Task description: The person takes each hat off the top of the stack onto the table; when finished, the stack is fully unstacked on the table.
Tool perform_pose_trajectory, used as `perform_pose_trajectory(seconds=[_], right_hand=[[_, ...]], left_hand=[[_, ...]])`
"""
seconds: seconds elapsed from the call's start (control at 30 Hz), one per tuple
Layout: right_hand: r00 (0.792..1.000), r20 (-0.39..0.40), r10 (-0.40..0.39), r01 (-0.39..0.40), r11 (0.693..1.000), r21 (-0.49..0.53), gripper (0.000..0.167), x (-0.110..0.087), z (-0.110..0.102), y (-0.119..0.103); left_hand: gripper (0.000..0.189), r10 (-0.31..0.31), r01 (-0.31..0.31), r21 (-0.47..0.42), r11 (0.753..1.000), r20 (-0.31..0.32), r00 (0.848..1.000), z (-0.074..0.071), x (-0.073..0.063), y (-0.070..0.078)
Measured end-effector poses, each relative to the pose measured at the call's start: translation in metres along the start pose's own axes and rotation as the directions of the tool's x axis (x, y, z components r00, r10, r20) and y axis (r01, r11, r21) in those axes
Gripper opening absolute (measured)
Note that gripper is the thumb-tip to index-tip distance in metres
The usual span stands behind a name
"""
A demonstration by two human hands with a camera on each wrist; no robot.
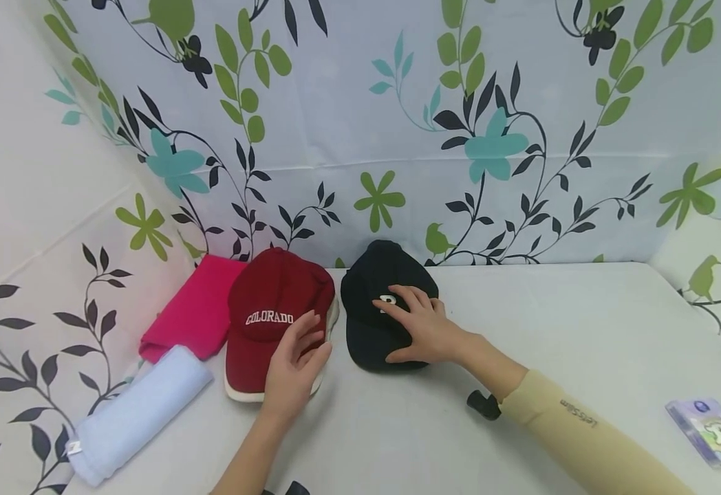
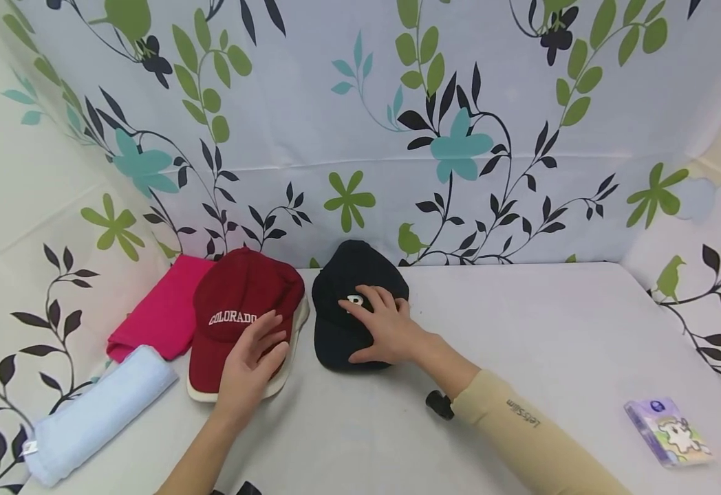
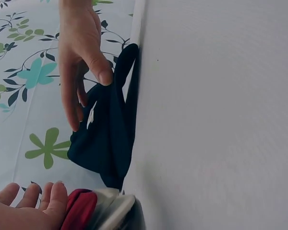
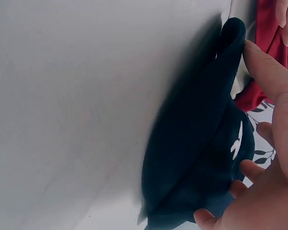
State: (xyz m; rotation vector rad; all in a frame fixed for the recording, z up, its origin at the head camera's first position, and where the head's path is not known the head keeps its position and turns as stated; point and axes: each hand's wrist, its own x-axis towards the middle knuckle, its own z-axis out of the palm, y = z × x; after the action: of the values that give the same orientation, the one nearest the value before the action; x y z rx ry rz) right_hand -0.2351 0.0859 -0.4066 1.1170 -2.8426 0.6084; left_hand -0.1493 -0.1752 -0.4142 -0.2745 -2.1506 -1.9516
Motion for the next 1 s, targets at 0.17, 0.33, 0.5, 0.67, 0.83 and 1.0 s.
perform_pose_trajectory(seconds=[0.17, 0.33, 0.5, 0.67, 0.83, 1.0], right_hand=[[1.0, 0.004, -0.004, 0.004, 1.0, -0.006, 0.092, 0.002, 0.002, 0.0], [1.0, -0.006, -0.004, 0.004, 1.0, -0.003, 0.09, 0.003, 0.002, 0.0], [1.0, -0.016, -0.01, 0.01, 1.0, -0.02, 0.089, 0.003, 0.003, 0.0], [1.0, 0.025, -0.011, 0.012, 1.0, -0.023, 0.094, -0.001, 0.002, -0.001], [0.998, 0.066, -0.014, 0.016, 0.999, -0.028, 0.102, -0.006, 0.001, -0.003], [0.997, 0.079, -0.018, 0.019, 1.0, -0.01, 0.102, -0.009, 0.0, -0.002]], left_hand=[[0.064, -0.008, 0.009, 0.032, 0.999, -0.022, 1.0, -0.012, -0.005, 0.003], [0.061, -0.017, 0.019, 0.049, 0.999, -0.047, 0.999, -0.025, -0.01, 0.006], [0.054, -0.017, 0.02, 0.043, 0.999, -0.058, 0.998, -0.039, -0.016, 0.008], [0.052, -0.079, 0.087, 0.081, 0.993, -0.096, 0.992, -0.053, -0.023, 0.013], [0.054, -0.133, 0.152, 0.134, 0.979, -0.144, 0.981, -0.073, -0.033, 0.016], [0.058, -0.234, 0.276, 0.186, 0.943, -0.221, 0.947, -0.093, -0.038, 0.016]])
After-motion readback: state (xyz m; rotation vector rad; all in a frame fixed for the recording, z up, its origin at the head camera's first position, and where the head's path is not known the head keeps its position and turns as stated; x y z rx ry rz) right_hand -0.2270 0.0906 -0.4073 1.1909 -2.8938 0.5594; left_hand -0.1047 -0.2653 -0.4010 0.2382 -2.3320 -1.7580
